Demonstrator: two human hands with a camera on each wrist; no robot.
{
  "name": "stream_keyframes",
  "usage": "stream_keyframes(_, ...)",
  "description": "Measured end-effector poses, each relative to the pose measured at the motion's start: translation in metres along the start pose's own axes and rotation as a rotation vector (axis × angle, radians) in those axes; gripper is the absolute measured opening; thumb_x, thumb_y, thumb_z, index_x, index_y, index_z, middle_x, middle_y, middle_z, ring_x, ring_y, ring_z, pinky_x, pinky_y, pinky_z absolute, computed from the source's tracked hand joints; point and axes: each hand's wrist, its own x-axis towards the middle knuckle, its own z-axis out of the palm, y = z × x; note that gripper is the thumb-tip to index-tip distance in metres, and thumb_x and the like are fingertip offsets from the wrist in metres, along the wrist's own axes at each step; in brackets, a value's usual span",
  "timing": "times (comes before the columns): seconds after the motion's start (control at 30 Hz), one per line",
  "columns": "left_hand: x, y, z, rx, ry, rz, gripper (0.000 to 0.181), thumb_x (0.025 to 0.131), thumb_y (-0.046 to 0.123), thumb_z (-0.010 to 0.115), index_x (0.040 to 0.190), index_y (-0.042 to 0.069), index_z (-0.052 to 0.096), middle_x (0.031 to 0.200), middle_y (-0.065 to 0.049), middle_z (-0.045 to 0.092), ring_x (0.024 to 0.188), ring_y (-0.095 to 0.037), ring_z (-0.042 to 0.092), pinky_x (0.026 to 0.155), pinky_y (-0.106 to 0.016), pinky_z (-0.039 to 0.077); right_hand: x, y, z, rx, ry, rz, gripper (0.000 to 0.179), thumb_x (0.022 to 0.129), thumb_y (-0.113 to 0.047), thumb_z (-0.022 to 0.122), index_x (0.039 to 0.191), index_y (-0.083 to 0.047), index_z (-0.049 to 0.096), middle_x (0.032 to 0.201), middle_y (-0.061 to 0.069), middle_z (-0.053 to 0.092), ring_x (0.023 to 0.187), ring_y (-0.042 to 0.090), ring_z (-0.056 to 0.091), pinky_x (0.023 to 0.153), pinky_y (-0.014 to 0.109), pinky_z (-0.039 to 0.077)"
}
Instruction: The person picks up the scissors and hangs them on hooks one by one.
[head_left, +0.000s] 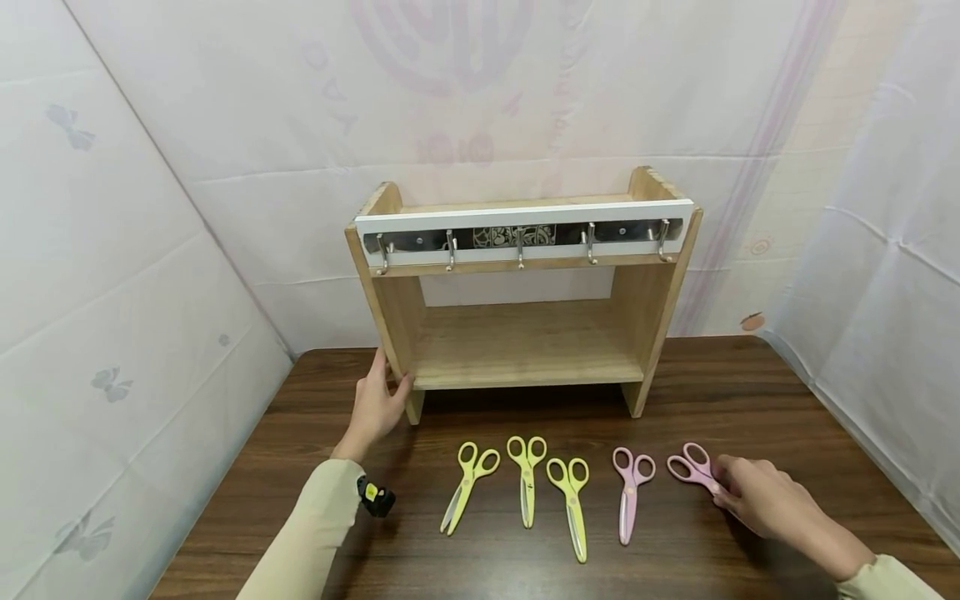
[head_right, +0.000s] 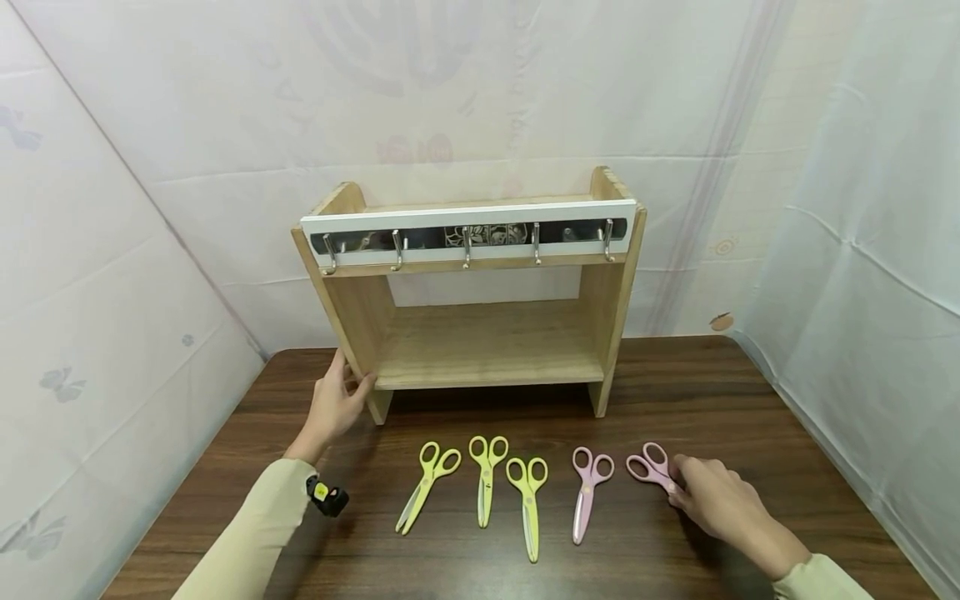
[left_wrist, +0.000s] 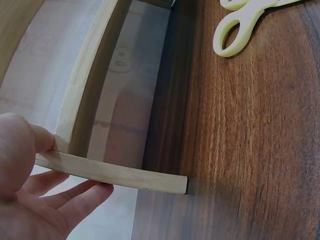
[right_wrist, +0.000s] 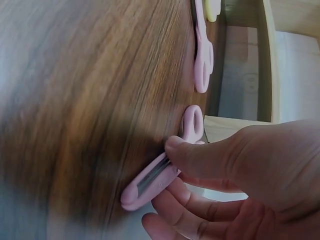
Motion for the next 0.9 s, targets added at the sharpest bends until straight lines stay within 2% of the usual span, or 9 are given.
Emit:
stream_keyframes(0.13,0.0,0.0,0.0,0.008,-0.002,0.013,0.065,0.102,0.008,0.063,0.158,0.007,0.031,0.135,-0.034,0.059,0.121,-0.047,0.062,0.078,-0.054,0.062,0.001,0.003,-0.004,-0.004,-0.02,0.01,0.027,0.088,-0.014,0.08,0.078,-0.02,0.056,0.065,-0.004,0.047,0.059,0.016,0.046,0.048,0.034,0.035)
stream_keyframes(0.37,-0.001,0.001,-0.002,0.026,0.001,0.02,0.067,0.102,0.01,0.063,0.16,0.009,0.029,0.135,-0.032,0.06,0.122,-0.045,0.062,0.077,-0.055,0.062,0.003,0.006,-0.009,-0.01,-0.026,0.004,0.026,0.092,-0.017,0.075,0.076,-0.021,0.055,0.064,-0.004,0.048,0.059,0.017,0.047,0.047,0.036,0.036)
stream_keyframes(0.5,-0.001,0.002,-0.001,0.009,-0.004,0.003,0.065,0.102,0.01,0.064,0.159,0.008,0.031,0.137,-0.032,0.058,0.126,-0.046,0.059,0.08,-0.057,0.061,0.004,0.007,-0.012,-0.025,0.012,-0.034,0.024,0.094,-0.018,0.074,0.078,-0.022,0.056,0.063,-0.006,0.046,0.058,0.015,0.046,0.046,0.035,0.035)
stream_keyframes(0.63,0.0,0.002,-0.001,0.0,-0.003,0.0,0.061,0.103,0.009,0.063,0.156,0.007,0.033,0.138,-0.032,0.057,0.127,-0.046,0.058,0.081,-0.057,0.061,0.006,0.006,-0.018,-0.048,0.071,-0.082,0.025,0.091,-0.015,0.077,0.081,-0.022,0.056,0.064,-0.008,0.046,0.057,0.014,0.044,0.043,0.034,0.034)
stream_keyframes(0.77,0.0,0.002,-0.001,-0.011,0.002,0.006,0.061,0.102,0.008,0.063,0.156,0.006,0.034,0.138,-0.033,0.057,0.127,-0.047,0.057,0.08,-0.057,0.061,0.009,0.002,-0.027,-0.077,0.147,-0.128,0.027,0.088,-0.014,0.08,0.083,-0.023,0.056,0.066,-0.01,0.045,0.058,0.013,0.043,0.042,0.033,0.033)
stream_keyframes(0.9,0.0,0.003,-0.001,-0.023,-0.005,-0.017,0.061,0.103,0.01,0.063,0.156,0.008,0.034,0.14,-0.032,0.056,0.13,-0.046,0.056,0.082,-0.057,0.061,0.013,-0.004,-0.04,-0.085,0.207,-0.164,0.024,0.087,-0.014,0.082,0.087,-0.022,0.06,0.069,-0.011,0.048,0.058,0.012,0.044,0.041,0.032,0.033)
